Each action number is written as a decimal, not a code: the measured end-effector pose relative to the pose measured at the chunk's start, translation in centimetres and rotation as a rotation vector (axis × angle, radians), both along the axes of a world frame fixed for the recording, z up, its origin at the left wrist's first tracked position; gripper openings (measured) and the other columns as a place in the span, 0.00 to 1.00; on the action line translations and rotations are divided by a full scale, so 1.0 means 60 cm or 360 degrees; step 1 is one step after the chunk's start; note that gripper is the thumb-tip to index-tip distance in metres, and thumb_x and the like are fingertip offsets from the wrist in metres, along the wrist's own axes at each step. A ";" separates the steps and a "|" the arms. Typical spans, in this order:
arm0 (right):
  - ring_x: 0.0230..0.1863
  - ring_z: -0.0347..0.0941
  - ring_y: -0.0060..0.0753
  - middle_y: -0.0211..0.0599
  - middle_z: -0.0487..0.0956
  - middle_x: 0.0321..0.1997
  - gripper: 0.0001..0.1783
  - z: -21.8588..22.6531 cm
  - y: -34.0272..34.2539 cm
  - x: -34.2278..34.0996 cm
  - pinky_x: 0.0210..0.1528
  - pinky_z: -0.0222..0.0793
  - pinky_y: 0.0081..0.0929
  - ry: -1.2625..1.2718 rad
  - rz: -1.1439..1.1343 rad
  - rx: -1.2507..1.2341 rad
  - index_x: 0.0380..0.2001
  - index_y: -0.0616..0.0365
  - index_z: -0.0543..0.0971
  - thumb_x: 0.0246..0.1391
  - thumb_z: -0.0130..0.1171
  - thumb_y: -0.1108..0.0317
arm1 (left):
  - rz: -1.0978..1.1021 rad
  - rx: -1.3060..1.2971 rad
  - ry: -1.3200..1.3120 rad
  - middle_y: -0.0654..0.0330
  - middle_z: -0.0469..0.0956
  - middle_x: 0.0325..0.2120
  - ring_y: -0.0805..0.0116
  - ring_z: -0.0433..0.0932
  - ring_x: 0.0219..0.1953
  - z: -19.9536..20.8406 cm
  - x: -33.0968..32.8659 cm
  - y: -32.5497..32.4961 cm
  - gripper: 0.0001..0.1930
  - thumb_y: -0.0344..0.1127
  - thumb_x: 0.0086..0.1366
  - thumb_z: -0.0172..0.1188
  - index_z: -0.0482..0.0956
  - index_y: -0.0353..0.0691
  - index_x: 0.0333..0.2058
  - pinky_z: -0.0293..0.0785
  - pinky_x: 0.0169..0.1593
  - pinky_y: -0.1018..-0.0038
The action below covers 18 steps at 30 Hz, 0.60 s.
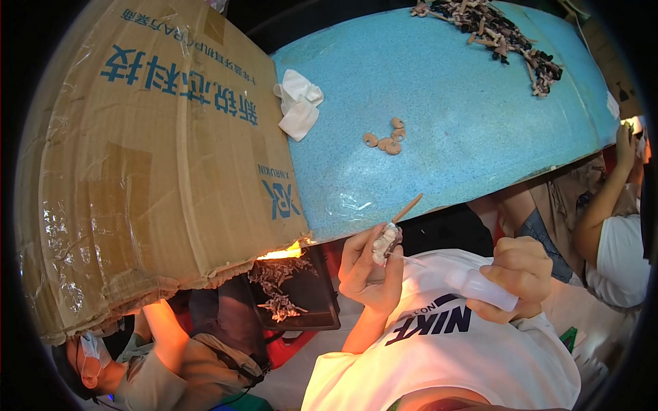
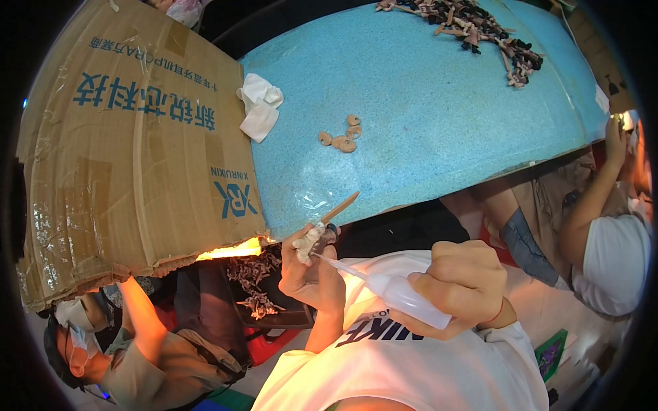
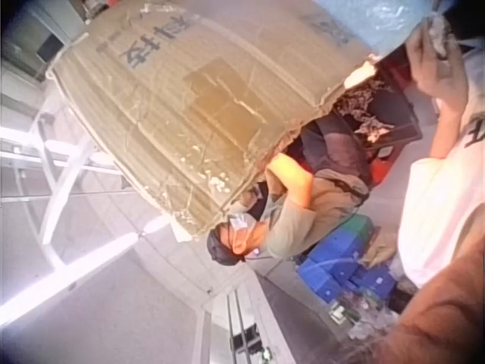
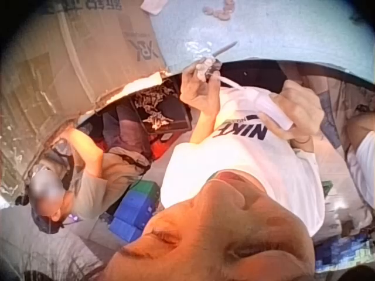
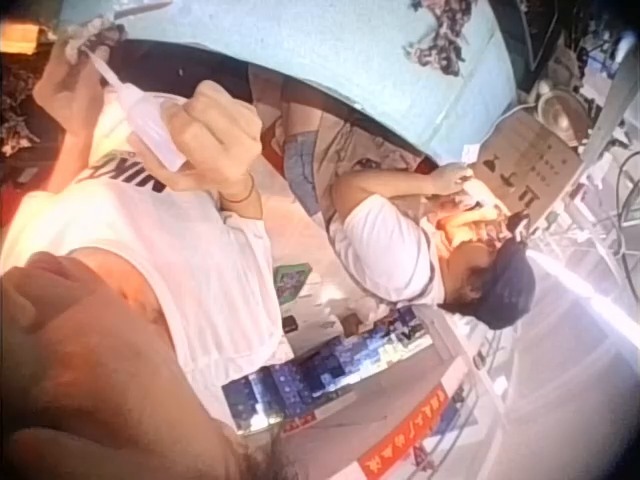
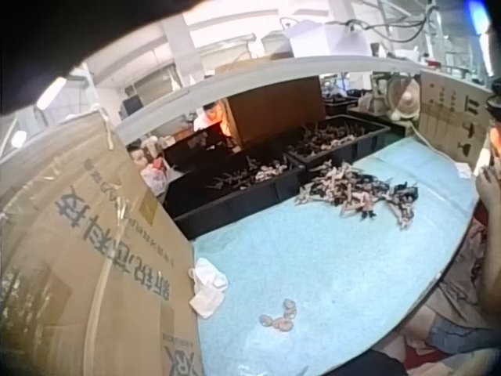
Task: The person assembles toy figurines by applying liquid adhesive from a squeeze bottle and attaching components together by hand, occasionally retrieving additional parts from a heated box.
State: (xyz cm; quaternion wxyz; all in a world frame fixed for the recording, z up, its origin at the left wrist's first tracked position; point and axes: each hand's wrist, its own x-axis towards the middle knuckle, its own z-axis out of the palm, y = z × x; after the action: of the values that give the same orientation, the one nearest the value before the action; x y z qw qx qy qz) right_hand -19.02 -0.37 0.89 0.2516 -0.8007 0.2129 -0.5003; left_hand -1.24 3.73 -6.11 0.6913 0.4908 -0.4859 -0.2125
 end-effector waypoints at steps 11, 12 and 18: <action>0.14 0.58 0.27 0.30 0.63 0.13 0.20 -0.024 0.009 -0.002 0.17 0.51 0.20 -0.0327 -0.0273 0.0184 0.26 0.63 0.70 0.37 0.64 0.59 | -0.0043 -0.0001 0.0109 0.46 0.72 0.38 0.61 0.77 0.36 -0.001 0.001 0.001 0.18 0.13 0.47 0.56 0.75 0.26 0.39 0.76 0.39 0.73; 0.18 0.60 0.27 0.30 0.64 0.16 0.23 -0.036 0.012 -0.001 0.19 0.53 0.19 -0.0608 -0.0339 0.0364 0.29 0.63 0.70 0.40 0.65 0.55 | -0.0075 0.0085 0.0214 0.47 0.72 0.38 0.60 0.77 0.37 -0.003 0.001 0.003 0.17 0.12 0.48 0.55 0.74 0.26 0.39 0.76 0.39 0.71; 0.29 0.66 0.24 0.36 0.71 0.29 0.21 -0.045 -0.040 -0.020 0.33 0.63 0.21 -0.0892 -0.0322 0.1303 0.35 0.65 0.68 0.45 0.60 0.60 | -0.0209 0.0207 0.0691 0.49 0.72 0.39 0.60 0.74 0.41 -0.001 0.002 -0.002 0.14 0.11 0.52 0.50 0.73 0.25 0.38 0.78 0.41 0.66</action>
State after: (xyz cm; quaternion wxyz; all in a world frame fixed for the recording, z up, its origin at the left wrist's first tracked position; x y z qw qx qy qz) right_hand -20.24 -2.77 -1.79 0.5426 -0.4467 0.3923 -0.5934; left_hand -1.10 3.64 -6.16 0.7312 0.4444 -0.3420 -0.3886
